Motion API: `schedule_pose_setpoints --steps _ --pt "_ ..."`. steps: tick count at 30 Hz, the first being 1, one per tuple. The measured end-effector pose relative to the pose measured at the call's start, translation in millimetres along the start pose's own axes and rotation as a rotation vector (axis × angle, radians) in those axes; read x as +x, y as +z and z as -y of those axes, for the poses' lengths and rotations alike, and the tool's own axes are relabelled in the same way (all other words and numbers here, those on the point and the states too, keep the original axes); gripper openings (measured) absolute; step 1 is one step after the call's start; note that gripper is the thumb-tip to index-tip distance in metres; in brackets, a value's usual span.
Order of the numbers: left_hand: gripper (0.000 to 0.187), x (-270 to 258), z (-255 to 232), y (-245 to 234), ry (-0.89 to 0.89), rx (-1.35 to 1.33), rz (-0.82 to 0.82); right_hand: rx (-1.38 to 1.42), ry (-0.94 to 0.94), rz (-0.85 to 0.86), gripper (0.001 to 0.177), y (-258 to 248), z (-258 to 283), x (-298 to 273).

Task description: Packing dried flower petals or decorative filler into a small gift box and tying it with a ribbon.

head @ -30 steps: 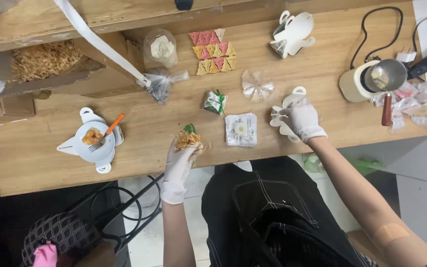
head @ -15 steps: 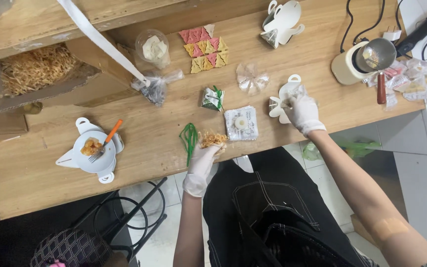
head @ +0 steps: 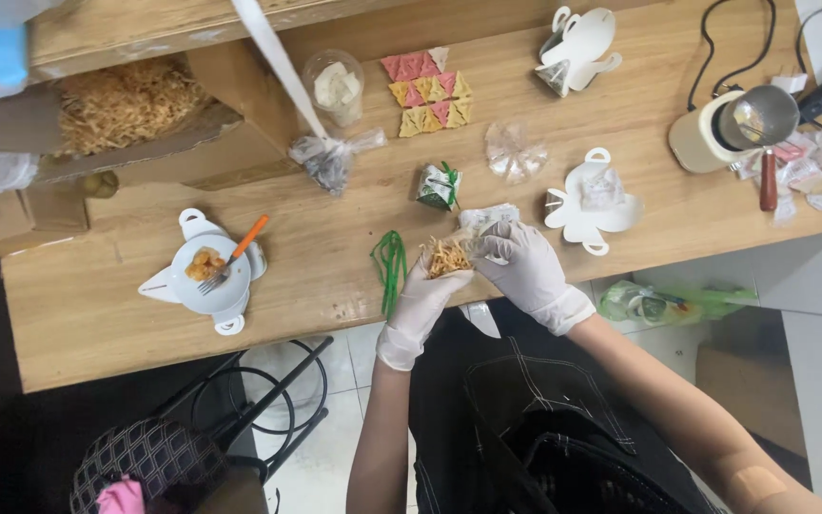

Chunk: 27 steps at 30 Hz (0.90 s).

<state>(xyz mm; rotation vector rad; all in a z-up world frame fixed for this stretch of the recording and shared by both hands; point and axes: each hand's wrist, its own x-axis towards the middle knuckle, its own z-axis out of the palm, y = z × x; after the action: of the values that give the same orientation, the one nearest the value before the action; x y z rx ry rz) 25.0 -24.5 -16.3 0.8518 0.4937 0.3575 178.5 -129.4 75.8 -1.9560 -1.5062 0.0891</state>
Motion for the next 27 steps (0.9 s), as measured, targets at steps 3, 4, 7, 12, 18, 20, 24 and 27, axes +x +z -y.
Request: schedule_pose_setpoints --steps 3,4,7,12,18,20,24,27 --pt "0.034 -19.9 -37.2 6.9 -0.07 0.086 -0.164 0.027 -0.057 0.047 0.02 -3.6 25.8 11.7" --pt "0.034 -22.1 -42.4 0.4 -0.055 0.09 -0.183 0.041 -0.077 0.05 0.02 -2.9 32.0 14.2" --pt "0.034 -32.4 -72.2 -27.1 0.007 -0.163 -0.316 0.116 -0.107 0.078 0.024 -4.1 49.5 22.4" --pt "0.024 -61.1 -199.8 -82.2 0.33 -0.023 -0.419 0.133 0.103 0.112 0.026 -31.7 72.9 31.5" --pt "0.021 12.6 -349.0 -162.8 0.712 0.34 -0.604 0.209 0.098 0.122 0.024 -33.7 60.0 21.0" --pt "0.022 64.3 -348.6 -212.0 0.727 0.674 -0.657 0.186 0.133 0.119 0.023 -28.7 53.7 13.0" --pt "0.028 132.1 -349.4 -252.0 0.192 2.254 -0.601 0.149 0.229 0.116 0.02 -26.7 40.9 2.3" --pt "0.032 216.5 -315.9 -347.9 -0.146 2.689 -0.078 0.125 0.274 0.139 0.021 -31.1 36.6 1.0"
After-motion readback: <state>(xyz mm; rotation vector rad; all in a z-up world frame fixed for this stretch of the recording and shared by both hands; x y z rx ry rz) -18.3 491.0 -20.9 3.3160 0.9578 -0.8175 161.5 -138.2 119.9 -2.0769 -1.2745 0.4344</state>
